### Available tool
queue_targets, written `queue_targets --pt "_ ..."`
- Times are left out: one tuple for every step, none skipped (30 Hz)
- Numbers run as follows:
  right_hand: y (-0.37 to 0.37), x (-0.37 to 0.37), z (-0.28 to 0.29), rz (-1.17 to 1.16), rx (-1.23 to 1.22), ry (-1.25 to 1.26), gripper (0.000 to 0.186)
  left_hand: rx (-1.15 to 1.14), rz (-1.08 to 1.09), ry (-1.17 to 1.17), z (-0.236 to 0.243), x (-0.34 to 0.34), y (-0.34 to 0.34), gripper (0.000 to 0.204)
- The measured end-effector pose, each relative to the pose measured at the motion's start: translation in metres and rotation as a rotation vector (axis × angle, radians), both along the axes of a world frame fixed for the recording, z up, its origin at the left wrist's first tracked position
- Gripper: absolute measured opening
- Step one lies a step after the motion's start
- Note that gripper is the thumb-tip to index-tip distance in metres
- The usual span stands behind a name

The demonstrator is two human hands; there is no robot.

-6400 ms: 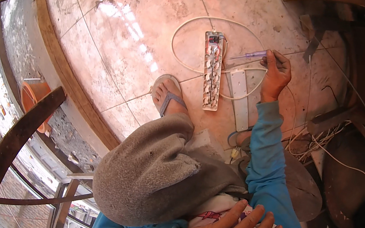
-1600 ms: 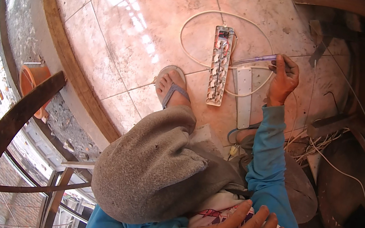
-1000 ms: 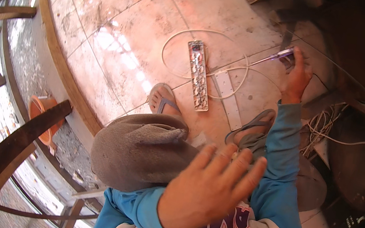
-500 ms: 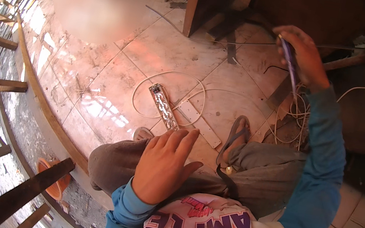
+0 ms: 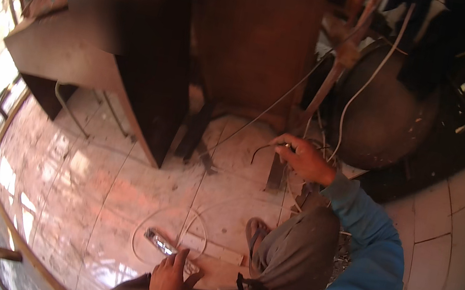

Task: The person unscrews the back cover of a power strip using a screwdriver, removes the cover, and handles the internal electrical wiring.

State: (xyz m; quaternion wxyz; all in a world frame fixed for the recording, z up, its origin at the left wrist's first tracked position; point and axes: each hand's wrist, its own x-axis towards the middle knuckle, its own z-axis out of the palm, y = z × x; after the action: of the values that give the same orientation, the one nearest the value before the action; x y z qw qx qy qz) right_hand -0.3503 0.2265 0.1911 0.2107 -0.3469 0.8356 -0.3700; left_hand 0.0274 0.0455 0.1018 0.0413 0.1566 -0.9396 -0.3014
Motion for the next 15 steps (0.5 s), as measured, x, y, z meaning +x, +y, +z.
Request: queue_targets --pt "0.010 -0.003 0.008 -0.007 -0.069 0.054 0.029 -0.017 -0.011 0.003 0.004 -0.004 -0.001 0.064" --pt "0.024 -0.007 0.012 -0.013 -0.124 0.102 0.028 -0.021 -0.021 -0.001 0.005 -0.008 0.002 0.063" --pt "0.035 -0.010 0.016 -0.013 -0.168 0.143 0.027 0.000 -0.026 -0.014 -0.001 -0.009 0.003 0.060" --pt "0.044 -0.013 0.023 -0.045 -0.185 0.182 0.026 0.021 -0.025 -0.026 -0.008 -0.011 0.004 0.058" --pt "0.047 -0.023 0.031 -0.073 -0.200 0.206 0.025 0.046 -0.017 -0.053 -0.009 -0.016 -0.001 0.056" --pt "0.053 -0.027 0.035 -0.100 -0.216 0.236 0.024 0.033 -0.034 0.006 -0.015 -0.014 -0.002 0.059" --pt "0.056 -0.030 0.043 -0.120 -0.251 0.241 0.024 0.019 -0.049 0.065 -0.020 -0.013 -0.004 0.062" --pt "0.060 -0.032 0.051 -0.143 -0.278 0.243 0.023 0.013 -0.067 0.122 -0.021 -0.015 -0.006 0.065" --pt "0.063 -0.036 0.060 -0.163 -0.307 0.246 0.022 0.030 -0.066 0.089 -0.019 -0.015 -0.007 0.062" --pt "0.069 -0.044 0.067 -0.197 -0.323 0.281 0.022 0.033 -0.063 0.074 -0.019 -0.017 -0.008 0.062" --pt "0.073 -0.051 0.075 -0.228 -0.342 0.313 0.022 0.033 -0.057 0.058 -0.019 -0.017 -0.008 0.062" --pt "0.073 -0.056 0.085 -0.259 -0.362 0.344 0.022 0.033 -0.050 0.041 -0.021 -0.017 -0.009 0.062" --pt "0.075 -0.058 0.097 -0.260 -0.445 0.385 0.023 0.074 -0.050 0.036 -0.026 -0.018 -0.012 0.062" --pt "0.074 -0.064 0.106 -0.269 -0.471 0.416 0.023 0.072 -0.037 0.018 -0.023 -0.017 -0.014 0.062" --pt "0.076 -0.071 0.117 -0.282 -0.494 0.453 0.024 0.073 -0.029 0.005 -0.018 -0.018 -0.014 0.062"
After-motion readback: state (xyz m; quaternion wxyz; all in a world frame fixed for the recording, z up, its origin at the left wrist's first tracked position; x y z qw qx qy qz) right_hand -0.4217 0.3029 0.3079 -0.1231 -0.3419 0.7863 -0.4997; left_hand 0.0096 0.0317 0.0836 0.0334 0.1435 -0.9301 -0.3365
